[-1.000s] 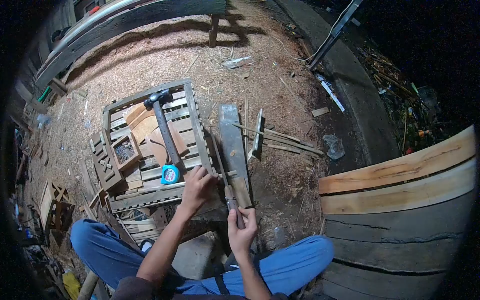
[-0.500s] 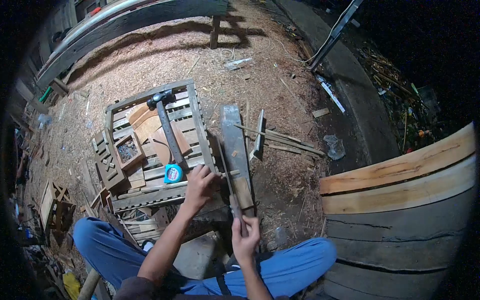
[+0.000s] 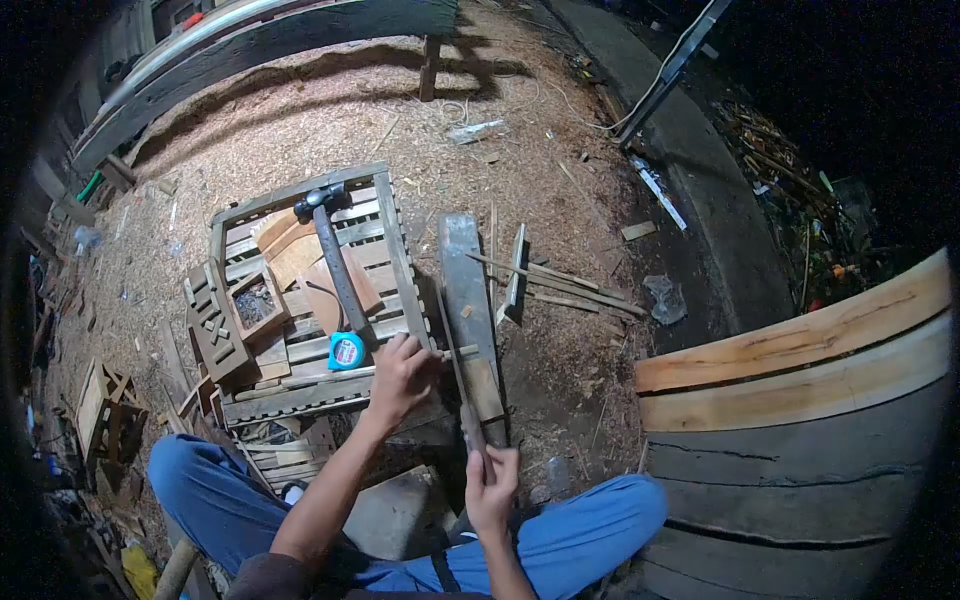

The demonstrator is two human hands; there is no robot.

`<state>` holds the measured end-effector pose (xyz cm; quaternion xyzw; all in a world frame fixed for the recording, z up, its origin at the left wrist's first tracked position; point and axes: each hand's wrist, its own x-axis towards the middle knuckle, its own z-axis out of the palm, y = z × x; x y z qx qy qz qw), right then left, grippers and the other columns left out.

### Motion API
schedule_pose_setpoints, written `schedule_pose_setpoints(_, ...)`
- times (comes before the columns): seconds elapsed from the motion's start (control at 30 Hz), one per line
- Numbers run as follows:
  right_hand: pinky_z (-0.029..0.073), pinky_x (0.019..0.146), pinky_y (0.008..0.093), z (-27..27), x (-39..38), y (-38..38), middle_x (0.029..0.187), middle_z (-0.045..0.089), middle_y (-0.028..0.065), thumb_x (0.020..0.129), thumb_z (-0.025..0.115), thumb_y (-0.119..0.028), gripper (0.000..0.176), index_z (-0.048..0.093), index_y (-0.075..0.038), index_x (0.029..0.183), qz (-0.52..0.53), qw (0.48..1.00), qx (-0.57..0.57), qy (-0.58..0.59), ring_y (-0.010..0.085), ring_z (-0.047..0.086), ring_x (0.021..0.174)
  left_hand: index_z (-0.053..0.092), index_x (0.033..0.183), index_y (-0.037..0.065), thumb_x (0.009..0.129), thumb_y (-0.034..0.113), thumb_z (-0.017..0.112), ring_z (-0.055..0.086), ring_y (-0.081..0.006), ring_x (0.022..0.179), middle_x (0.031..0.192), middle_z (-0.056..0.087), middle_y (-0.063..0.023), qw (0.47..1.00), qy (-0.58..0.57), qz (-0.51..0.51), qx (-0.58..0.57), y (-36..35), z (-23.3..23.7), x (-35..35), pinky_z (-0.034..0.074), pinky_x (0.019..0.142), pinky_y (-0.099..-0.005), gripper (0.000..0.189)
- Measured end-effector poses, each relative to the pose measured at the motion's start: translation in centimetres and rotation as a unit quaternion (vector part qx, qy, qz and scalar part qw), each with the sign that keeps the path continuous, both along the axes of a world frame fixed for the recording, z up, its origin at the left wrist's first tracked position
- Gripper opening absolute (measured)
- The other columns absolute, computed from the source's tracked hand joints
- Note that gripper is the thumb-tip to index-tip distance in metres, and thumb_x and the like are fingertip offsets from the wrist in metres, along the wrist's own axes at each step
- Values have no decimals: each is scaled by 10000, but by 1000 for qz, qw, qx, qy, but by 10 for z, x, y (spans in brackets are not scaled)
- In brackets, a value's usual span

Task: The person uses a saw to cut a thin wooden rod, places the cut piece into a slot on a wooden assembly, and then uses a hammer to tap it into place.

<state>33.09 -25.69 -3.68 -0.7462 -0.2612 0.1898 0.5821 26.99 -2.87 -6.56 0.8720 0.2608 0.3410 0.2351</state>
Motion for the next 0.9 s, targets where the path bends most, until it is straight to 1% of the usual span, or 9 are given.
schedule_pose_setpoints(0.03,465,626,250,10,7,17,855,626,50,1055,657,-178,240,490,-12,1098,15,1000,-6,-27,81,606,743,664,949,55,742,86,791,543,-337,933,937,533,-124,1000,3,-3,-5,0,2,-1,467,806,-455,244)
schedule_pose_setpoints(0.1,444,615,245,14,20,44,837,612,35,1058,650,-166,225,487,-20,1111,32,998,-45,12,74,578,724,657,942,52,739,87,790,542,-337,939,942,532,-125,1000,8,-3,-7,0,3,-3,472,815,-458,245)
schedule_pose_setpoints(0.17,444,600,248,-6,17,36,822,606,34,1062,641,-170,230,478,-23,1131,37,999,-13,-11,74,571,702,652,933,49,743,87,786,543,-339,950,942,532,-129,1000,24,-6,1,2,3,-3,476,815,-461,235)
schedule_pose_setpoints(0.3,443,571,254,-4,2,28,809,609,49,1065,624,-172,226,468,-33,1151,39,999,-10,26,75,570,664,642,919,44,742,87,784,543,-337,957,941,541,-131,999,33,-24,-5,-2,5,-6,479,811,-462,230)
schedule_pose_setpoints(0.43,462,598,259,8,7,52,825,620,73,1057,637,-162,230,479,-16,1137,4,1000,-8,-27,91,614,720,642,917,42,762,95,784,542,-335,946,939,543,-127,1000,18,-3,-1,0,9,-2,479,802,-457,217)
schedule_pose_setpoints(0.63,454,597,258,5,12,34,839,616,65,1049,651,-148,242,480,-11,1153,15,999,-35,23,88,609,724,643,909,54,785,108,781,546,-328,918,918,543,-119,999,22,-1,23,-3,3,-3,473,776,-452,193)
schedule_pose_setpoints(0.7,447,591,253,6,9,38,833,616,57,1052,651,-157,243,477,-18,1150,17,999,-26,21,78,597,715,668,953,61,779,101,783,544,-328,926,929,542,-120,1000,22,1,17,-3,0,-3,475,775,-452,212)
schedule_pose_setpoints(0.77,539,709,294,10,4,48,936,638,88,1029,697,-156,269,525,24,1130,-19,998,-9,53,143,671,858,695,1014,67,778,86,781,544,-329,937,939,541,-120,1000,8,6,-9,-3,1,-2,476,780,-450,251)
schedule_pose_setpoints(0.9,523,677,278,-4,6,51,942,622,82,1010,726,-138,273,522,16,1105,-45,996,7,75,133,666,825,712,1065,74,765,76,782,545,-330,950,949,540,-119,1000,6,14,10,-2,-2,0,477,788,-448,309)
